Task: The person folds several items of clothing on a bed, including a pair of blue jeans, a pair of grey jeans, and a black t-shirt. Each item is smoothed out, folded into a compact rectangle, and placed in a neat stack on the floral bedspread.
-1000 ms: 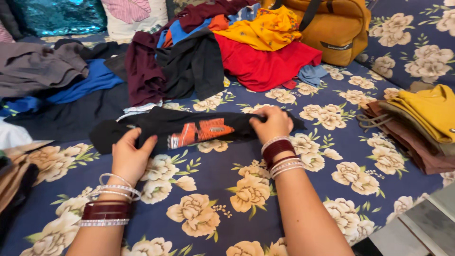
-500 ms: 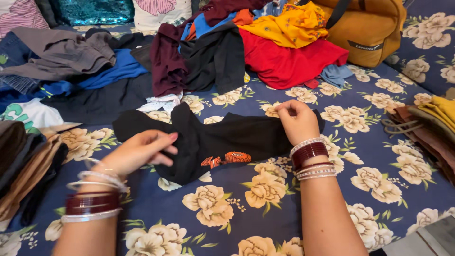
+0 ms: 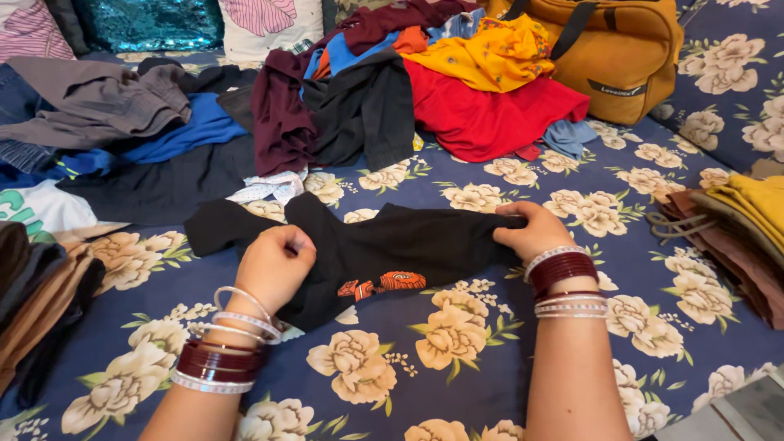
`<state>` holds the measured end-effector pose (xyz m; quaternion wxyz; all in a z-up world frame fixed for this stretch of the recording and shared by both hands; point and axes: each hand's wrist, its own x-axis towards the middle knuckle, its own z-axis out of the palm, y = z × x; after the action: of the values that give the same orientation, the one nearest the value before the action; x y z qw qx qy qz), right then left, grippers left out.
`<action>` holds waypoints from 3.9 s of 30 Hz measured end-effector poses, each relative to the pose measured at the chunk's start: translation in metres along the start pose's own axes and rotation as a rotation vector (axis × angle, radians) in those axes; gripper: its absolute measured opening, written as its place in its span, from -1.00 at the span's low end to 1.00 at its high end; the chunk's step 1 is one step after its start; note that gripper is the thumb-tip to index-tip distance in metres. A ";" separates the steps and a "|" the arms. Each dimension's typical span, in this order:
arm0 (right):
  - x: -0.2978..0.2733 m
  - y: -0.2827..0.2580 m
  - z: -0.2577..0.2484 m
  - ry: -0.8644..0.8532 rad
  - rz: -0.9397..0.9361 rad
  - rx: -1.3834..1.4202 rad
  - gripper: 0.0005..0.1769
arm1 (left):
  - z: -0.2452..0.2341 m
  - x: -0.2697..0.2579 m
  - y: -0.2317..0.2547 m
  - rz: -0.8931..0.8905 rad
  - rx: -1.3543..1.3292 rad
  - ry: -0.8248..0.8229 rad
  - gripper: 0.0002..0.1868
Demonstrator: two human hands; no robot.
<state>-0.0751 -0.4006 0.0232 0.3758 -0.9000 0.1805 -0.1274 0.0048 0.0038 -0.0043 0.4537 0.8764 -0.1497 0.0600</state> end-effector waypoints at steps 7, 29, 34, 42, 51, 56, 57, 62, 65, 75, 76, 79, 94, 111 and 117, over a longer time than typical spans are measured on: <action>-0.009 -0.010 0.006 -0.242 0.046 -0.024 -0.19 | 0.016 -0.016 0.023 0.255 0.418 -0.034 0.12; -0.033 -0.066 -0.010 0.568 -0.687 0.323 -0.84 | -0.108 -0.015 0.025 -0.056 -1.343 -0.009 -0.69; -0.031 -0.052 -0.008 0.580 -0.662 0.442 -0.92 | -0.110 -0.028 0.034 -0.143 -0.864 -0.281 -0.73; -0.021 0.013 -0.037 -0.141 -0.377 0.178 -0.83 | -0.061 -0.007 0.004 -0.084 -0.364 -0.413 -0.73; 0.041 -0.024 -0.184 0.482 -0.428 -0.465 -0.82 | -0.025 0.128 0.149 0.360 0.498 0.498 -0.78; 0.024 -0.052 -0.281 0.571 -0.504 0.267 -0.88 | -0.041 0.152 0.241 0.518 -0.220 0.590 -0.80; 0.015 -0.049 -0.288 0.487 -0.456 0.462 -0.88 | -0.041 0.150 0.242 0.657 -0.305 0.623 -0.78; -0.054 0.015 -0.274 0.423 -0.497 0.342 -0.86 | -0.004 0.103 0.189 0.624 -0.397 0.468 -0.73; -0.099 0.069 -0.229 0.406 -0.339 0.212 -0.84 | 0.031 0.043 0.131 0.615 -0.350 0.339 -0.56; -0.204 0.144 -0.114 0.519 -0.367 -0.021 -0.84 | 0.061 -0.063 0.005 0.111 -0.483 -0.119 -0.58; -0.209 0.141 -0.113 0.516 -0.342 -0.018 -0.84 | 0.056 -0.068 0.000 0.031 -0.456 -0.143 -0.56; -0.224 0.137 -0.113 0.506 -0.270 -0.004 -0.84 | 0.043 -0.089 -0.002 -0.029 -0.366 -0.156 -0.51; -0.312 0.142 -0.105 0.630 -0.078 0.108 -0.88 | 0.005 -0.183 0.023 0.221 -0.224 -0.168 -0.82; -0.208 -0.038 0.044 -0.099 -0.099 0.376 -0.20 | -0.004 -0.180 0.036 0.270 -0.483 -0.194 -0.86; -0.236 -0.035 0.035 -0.839 -0.433 0.907 -0.31 | -0.017 -0.173 0.003 0.288 -0.827 -0.472 -0.78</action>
<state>-0.2676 -0.2564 0.0025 0.7225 -0.6414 -0.2385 0.0982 -0.1591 0.0521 -0.0339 0.7041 0.5832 -0.3793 -0.1423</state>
